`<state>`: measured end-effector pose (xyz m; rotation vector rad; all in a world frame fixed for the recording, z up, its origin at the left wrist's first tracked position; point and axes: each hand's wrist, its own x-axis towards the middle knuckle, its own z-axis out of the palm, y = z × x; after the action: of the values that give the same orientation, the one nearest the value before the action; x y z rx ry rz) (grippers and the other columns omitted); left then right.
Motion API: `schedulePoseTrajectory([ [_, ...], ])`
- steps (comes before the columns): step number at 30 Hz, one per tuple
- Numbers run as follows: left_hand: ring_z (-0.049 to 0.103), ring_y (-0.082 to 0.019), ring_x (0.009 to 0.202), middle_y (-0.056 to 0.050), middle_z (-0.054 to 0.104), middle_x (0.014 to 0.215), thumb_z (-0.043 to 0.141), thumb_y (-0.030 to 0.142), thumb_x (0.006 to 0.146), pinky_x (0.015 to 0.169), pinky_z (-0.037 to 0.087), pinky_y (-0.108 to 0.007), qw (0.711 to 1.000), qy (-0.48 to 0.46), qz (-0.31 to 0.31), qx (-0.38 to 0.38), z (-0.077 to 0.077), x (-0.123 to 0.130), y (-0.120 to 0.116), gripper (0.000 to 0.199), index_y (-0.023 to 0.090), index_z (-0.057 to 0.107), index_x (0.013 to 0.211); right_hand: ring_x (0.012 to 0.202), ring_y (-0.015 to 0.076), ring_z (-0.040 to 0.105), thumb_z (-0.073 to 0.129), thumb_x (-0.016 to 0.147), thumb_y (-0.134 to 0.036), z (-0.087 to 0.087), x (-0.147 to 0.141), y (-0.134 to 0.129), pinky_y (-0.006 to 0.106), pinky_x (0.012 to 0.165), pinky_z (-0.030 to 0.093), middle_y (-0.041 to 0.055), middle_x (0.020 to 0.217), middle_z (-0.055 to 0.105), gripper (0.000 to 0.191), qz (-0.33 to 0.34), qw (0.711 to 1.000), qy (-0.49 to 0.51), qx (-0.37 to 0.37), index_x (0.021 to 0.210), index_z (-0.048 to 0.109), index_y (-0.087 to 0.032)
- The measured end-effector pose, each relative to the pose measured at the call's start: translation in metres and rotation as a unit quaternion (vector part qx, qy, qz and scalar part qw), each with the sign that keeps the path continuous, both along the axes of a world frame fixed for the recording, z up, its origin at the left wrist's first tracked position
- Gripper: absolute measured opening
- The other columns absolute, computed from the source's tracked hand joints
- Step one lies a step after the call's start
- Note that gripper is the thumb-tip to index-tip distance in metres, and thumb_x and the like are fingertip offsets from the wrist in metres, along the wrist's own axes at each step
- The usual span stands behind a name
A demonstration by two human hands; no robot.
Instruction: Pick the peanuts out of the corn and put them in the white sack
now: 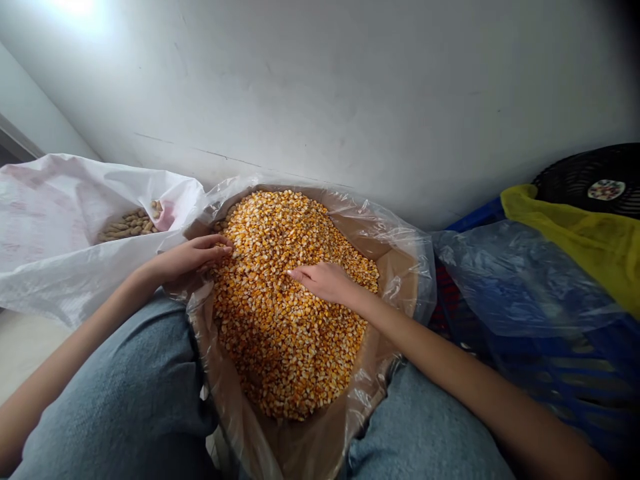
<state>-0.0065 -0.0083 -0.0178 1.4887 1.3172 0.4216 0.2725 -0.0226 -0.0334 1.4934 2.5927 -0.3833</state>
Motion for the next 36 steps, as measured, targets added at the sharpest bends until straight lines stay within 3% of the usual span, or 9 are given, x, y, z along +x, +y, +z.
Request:
schedulePoseTrajectory([
  [4,0.034,-0.008,0.050,0.003,0.043,0.058,0.049,0.055,0.066,0.044,0.028,-0.019,1.000,0.004,-0.002,-0.002,0.001,0.001,0.000,0.048,0.020,0.054,0.100,0.066,0.0185,0.058,-0.001,0.080,-0.057,0.000,0.001,0.000,0.025,0.058,0.035,0.0071,0.068,0.063,0.075,-0.014,1.000,-0.024,0.008,0.070,0.062,-0.018],
  [8,0.034,-0.008,0.051,0.003,0.043,0.059,0.051,0.052,0.067,0.045,0.029,-0.019,1.000,-0.006,-0.004,-0.006,0.000,0.000,0.000,0.045,0.021,0.053,0.099,0.070,0.0179,0.059,-0.001,0.080,-0.057,0.000,0.001,0.000,0.025,0.059,0.036,0.0055,0.076,0.065,0.071,-0.021,1.000,-0.004,0.006,0.083,0.061,-0.021],
  [12,0.034,-0.008,0.051,0.004,0.041,0.060,0.050,0.051,0.068,0.045,0.029,-0.018,1.000,-0.016,-0.008,-0.008,0.000,-0.001,0.001,0.043,0.021,0.052,0.099,0.071,0.0185,0.059,0.000,0.079,-0.059,-0.001,0.001,0.001,0.026,0.063,0.037,0.0076,0.074,0.064,0.075,-0.021,0.999,-0.039,-0.014,0.074,0.062,-0.019],
  [17,0.035,-0.007,0.053,0.003,0.043,0.064,0.052,0.050,0.068,0.045,0.030,-0.018,1.000,-0.021,-0.011,-0.008,-0.001,-0.001,0.001,0.042,0.021,0.053,0.098,0.077,0.0181,0.058,0.000,0.080,-0.059,0.001,0.005,0.004,0.025,0.065,0.037,0.0060,0.082,0.064,0.071,-0.045,0.999,-0.018,-0.011,0.086,0.061,-0.021],
  [21,0.035,-0.007,0.051,0.004,0.043,0.060,0.052,0.051,0.067,0.044,0.029,-0.018,1.000,-0.019,-0.003,-0.007,-0.002,-0.001,0.001,0.043,0.021,0.054,0.098,0.076,0.0190,0.058,0.000,0.079,-0.060,0.001,0.008,0.005,0.026,0.066,0.038,0.0077,0.079,0.064,0.075,-0.053,0.997,-0.041,-0.031,0.078,0.062,-0.019],
  [26,0.036,-0.008,0.053,0.003,0.044,0.063,0.051,0.051,0.067,0.045,0.030,-0.018,1.000,-0.013,-0.007,-0.005,-0.002,-0.001,0.001,0.044,0.020,0.053,0.099,0.080,0.0190,0.058,0.001,0.080,-0.058,0.001,0.010,0.005,0.026,0.068,0.038,0.0060,0.087,0.064,0.070,-0.067,0.998,-0.011,-0.015,0.091,0.061,-0.023],
  [31,0.035,-0.008,0.052,0.003,0.042,0.060,0.051,0.051,0.067,0.044,0.030,-0.018,1.000,-0.015,-0.002,-0.006,0.000,-0.001,0.000,0.045,0.020,0.053,0.100,0.075,0.0203,0.059,-0.002,0.078,-0.061,0.001,0.012,0.006,0.027,0.065,0.039,0.0083,0.078,0.064,0.077,-0.074,0.996,-0.035,-0.019,0.076,0.063,-0.019],
  [36,0.032,-0.007,0.049,0.004,0.039,0.057,0.052,0.049,0.068,0.042,0.027,-0.018,1.000,-0.025,-0.002,-0.018,0.001,0.001,-0.001,0.043,0.020,0.053,0.100,0.077,0.0186,0.059,0.001,0.079,-0.060,0.002,0.016,0.008,0.025,0.065,0.039,0.0066,0.083,0.064,0.072,-0.084,0.996,-0.015,-0.027,0.089,0.061,-0.021],
])
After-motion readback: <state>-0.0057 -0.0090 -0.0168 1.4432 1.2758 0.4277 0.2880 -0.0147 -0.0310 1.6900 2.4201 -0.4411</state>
